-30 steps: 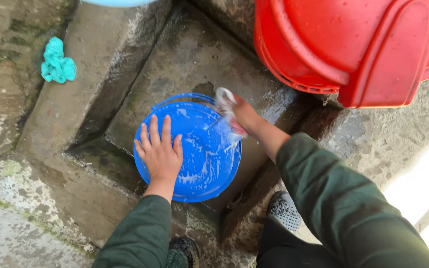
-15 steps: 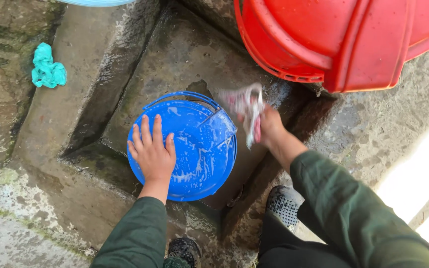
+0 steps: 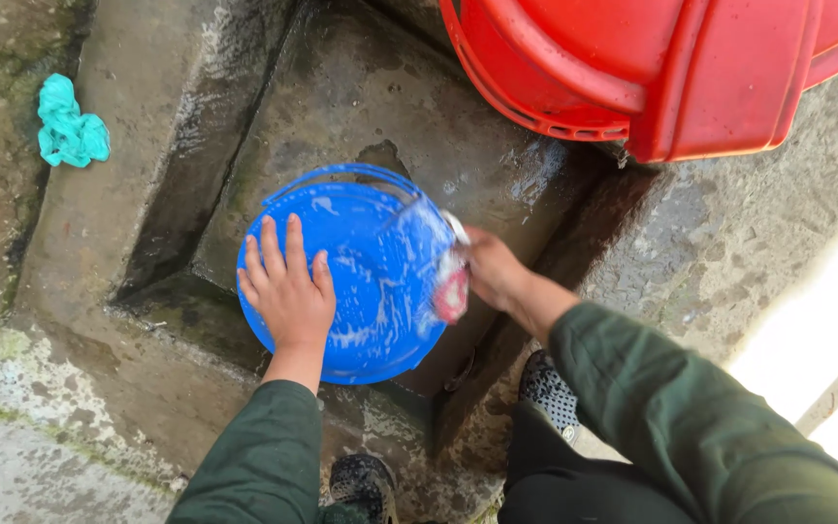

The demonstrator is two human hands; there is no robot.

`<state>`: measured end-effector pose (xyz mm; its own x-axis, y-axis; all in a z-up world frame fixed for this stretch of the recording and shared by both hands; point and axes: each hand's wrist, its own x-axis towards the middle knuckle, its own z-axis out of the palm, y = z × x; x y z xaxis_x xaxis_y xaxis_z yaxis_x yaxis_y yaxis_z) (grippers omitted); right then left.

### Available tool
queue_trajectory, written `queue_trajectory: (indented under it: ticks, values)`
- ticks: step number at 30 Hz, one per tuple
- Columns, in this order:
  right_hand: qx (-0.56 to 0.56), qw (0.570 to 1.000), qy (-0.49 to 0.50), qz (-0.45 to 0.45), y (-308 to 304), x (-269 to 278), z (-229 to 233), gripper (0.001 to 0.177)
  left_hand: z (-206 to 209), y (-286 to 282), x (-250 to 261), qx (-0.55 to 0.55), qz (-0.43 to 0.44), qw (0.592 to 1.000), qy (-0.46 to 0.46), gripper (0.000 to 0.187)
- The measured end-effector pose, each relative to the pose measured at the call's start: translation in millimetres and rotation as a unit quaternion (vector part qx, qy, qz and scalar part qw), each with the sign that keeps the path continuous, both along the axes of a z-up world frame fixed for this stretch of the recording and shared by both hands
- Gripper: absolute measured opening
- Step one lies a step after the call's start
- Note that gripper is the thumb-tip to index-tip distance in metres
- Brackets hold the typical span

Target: Wash several plastic buckets and lids using a cloth under running water.

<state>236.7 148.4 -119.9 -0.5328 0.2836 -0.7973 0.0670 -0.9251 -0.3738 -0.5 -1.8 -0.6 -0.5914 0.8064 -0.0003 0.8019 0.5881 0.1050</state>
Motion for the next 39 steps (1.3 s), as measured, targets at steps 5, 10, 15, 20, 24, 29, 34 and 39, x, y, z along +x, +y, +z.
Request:
queue_trajectory:
  ticks: [5, 10, 15, 20, 24, 29, 34, 39]
  values:
    - [0.011, 1.000, 0.010, 0.003, 18.1, -7.2, 9.0, 0.027, -5.7, 8.4, -1.1, -0.005, 0.022, 1.000, 0.010, 0.057]
    - [0.164, 0.974, -0.067, 0.140, -11.9, 3.3, 21.9, 0.031, -5.7, 15.0, -2.4, -0.035, 0.059, 0.998, 0.008, 0.058]
    - [0.183, 0.966, -0.090, 0.158, -10.1, -6.1, 42.7, 0.042, -1.9, 16.7, -20.6, -0.044, 0.041, 0.998, -0.006, 0.069]
    - [0.141, 0.985, -0.034, 0.097, 18.8, -22.0, 39.2, 0.045, 6.6, 7.2, -81.8, -0.007, 0.082, 0.977, -0.198, 0.108]
    - [0.219, 0.966, -0.098, 0.099, 64.5, -42.0, 37.7, 0.041, 12.3, -5.5, -66.0, -0.047, 0.196, 0.914, -0.353, 0.121]
    - [0.245, 0.955, -0.001, 0.164, 113.2, -85.4, -8.5, 0.042, -3.1, -34.2, -38.4, 0.034, 0.225, 0.891, -0.394, 0.123]
    - [0.436, 0.844, -0.089, 0.298, 86.6, -68.2, 21.6, 0.039, -37.4, -46.1, -36.7, 0.075, 0.278, 0.871, -0.398, 0.118]
    - [0.432, 0.826, -0.240, 0.271, -18.5, 26.7, 13.6, 0.044, -54.2, -49.2, -32.7, 0.099, 0.315, 0.863, -0.383, 0.107]
